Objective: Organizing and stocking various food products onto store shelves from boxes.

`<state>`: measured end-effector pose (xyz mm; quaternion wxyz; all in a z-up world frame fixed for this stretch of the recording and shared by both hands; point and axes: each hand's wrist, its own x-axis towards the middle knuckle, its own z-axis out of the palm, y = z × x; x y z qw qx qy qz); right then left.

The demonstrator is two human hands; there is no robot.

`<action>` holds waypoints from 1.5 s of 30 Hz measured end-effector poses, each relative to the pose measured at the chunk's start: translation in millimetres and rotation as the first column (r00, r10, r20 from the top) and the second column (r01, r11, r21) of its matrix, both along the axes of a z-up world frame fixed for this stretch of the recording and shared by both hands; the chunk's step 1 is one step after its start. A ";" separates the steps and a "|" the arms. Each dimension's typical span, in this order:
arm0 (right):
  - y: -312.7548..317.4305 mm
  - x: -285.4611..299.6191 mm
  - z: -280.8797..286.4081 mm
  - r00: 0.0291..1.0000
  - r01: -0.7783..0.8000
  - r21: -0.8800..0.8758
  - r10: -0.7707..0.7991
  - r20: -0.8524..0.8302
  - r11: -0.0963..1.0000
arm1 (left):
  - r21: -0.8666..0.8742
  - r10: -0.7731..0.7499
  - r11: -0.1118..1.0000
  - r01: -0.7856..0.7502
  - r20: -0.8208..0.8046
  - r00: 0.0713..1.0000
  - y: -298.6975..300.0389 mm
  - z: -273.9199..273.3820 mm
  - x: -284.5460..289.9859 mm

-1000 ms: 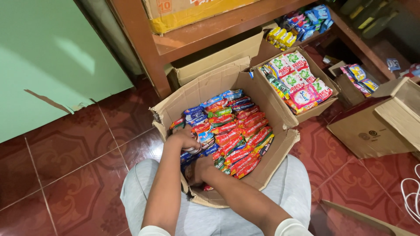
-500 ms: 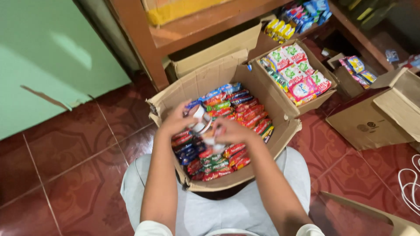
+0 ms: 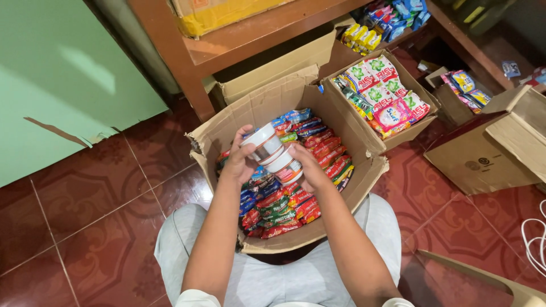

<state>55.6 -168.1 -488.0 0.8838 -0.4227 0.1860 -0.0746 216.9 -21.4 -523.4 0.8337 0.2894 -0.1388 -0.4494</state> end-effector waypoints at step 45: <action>-7.0 18.4 -19.3 1.000 0.028 0.157 -0.027 -0.010 0.987 | 0.018 0.095 0.995 -0.095 0.027 0.995 -22.0 6.5 -17.0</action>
